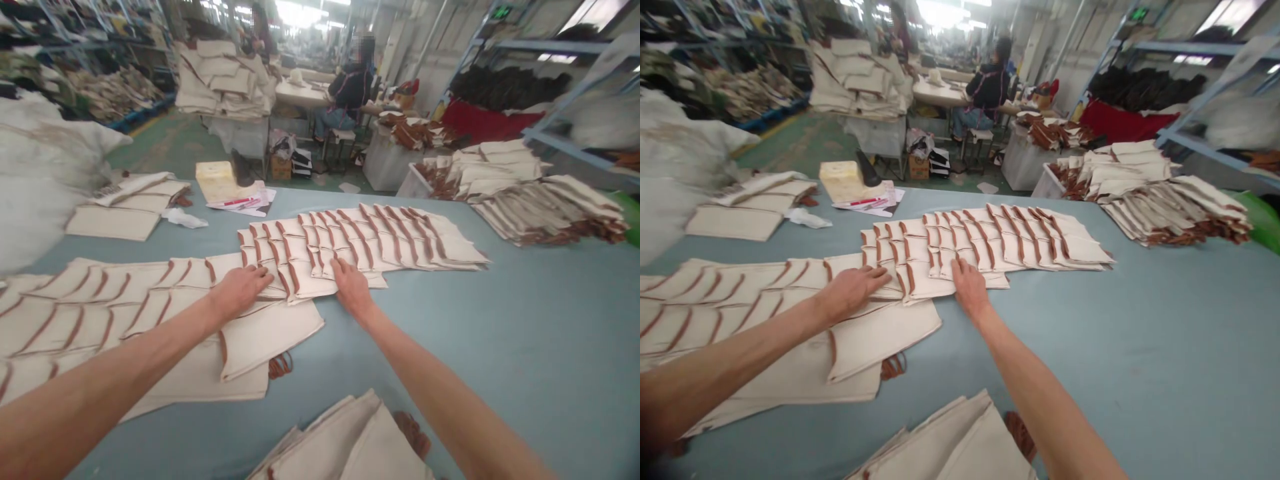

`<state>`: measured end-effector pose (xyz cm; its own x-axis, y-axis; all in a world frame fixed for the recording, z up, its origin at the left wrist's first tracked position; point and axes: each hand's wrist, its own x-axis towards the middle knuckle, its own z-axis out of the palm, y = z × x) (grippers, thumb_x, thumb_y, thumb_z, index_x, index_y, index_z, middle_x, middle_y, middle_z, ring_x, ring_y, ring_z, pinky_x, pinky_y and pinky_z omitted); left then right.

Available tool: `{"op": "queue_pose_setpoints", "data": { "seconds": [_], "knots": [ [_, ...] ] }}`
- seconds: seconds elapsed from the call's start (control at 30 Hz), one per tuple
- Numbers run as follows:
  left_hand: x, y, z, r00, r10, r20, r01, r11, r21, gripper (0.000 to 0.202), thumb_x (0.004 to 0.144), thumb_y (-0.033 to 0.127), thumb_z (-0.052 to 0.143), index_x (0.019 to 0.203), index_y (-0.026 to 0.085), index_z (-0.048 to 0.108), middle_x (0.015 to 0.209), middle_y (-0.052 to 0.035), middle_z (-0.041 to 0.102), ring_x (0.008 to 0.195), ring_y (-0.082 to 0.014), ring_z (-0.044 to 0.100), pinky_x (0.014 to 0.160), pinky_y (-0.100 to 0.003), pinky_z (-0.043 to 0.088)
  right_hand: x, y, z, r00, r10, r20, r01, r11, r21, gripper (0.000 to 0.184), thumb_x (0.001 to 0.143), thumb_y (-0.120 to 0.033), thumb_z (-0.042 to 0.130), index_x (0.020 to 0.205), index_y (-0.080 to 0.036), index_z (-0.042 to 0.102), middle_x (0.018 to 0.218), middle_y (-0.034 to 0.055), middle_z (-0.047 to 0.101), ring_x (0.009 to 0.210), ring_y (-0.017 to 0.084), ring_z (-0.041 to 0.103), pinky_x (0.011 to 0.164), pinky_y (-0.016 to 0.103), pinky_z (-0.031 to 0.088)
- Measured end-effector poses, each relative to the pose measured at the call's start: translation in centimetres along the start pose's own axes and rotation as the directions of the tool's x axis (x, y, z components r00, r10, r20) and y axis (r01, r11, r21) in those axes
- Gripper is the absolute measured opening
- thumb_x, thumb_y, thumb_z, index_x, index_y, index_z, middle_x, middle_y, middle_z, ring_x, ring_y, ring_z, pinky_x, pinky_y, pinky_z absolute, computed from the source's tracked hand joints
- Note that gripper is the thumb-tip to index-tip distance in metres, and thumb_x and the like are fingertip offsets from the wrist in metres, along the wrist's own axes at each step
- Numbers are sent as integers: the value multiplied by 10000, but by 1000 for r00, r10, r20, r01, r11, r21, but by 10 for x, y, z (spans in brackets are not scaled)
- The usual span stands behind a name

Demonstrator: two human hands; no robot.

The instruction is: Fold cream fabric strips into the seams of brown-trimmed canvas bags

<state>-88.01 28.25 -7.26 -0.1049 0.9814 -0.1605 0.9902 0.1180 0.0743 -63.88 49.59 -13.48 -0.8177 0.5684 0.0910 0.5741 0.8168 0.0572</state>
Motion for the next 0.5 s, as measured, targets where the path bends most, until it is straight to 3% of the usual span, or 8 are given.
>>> {"op": "queue_pose_setpoints", "data": {
  "seconds": [0.13,0.23,0.37,0.5],
  "knots": [
    [-23,35,0,996,-84,-36,84,996,10,376,1072,285,766,1428,192,689,1515,-132,674,1323,-338,695,1083,-568,630,-10,0,-22,999,-31,21,31,1000,4,429,1078,-287,764,1480,-188,653,1484,139,676,1221,298,736,1005,496,669],
    [-52,56,9,993,-114,-34,113,993,-30,372,1051,174,759,1419,182,708,1581,-139,650,1408,-360,657,1112,-577,617,-33,-11,-37,997,-64,36,65,998,-28,383,1081,-276,761,1444,-185,676,1436,130,704,1171,277,755,968,467,685],
    [-88,53,33,994,-113,-13,111,989,-99,602,916,-107,536,1384,177,787,1606,-193,670,1480,-387,631,1104,-530,630,-72,-38,-44,994,-95,62,100,991,-91,389,1084,-230,751,1460,-180,664,1422,121,716,1140,261,769,928,434,701],
    [-115,41,62,992,-128,-10,125,984,-127,740,760,-129,491,1326,192,844,1598,-179,698,1469,-391,663,1073,-494,656,-103,-61,-48,993,-94,70,102,987,-128,421,1075,-126,709,1488,-139,628,1466,175,706,1113,257,786,881,386,708]
  ]
}}
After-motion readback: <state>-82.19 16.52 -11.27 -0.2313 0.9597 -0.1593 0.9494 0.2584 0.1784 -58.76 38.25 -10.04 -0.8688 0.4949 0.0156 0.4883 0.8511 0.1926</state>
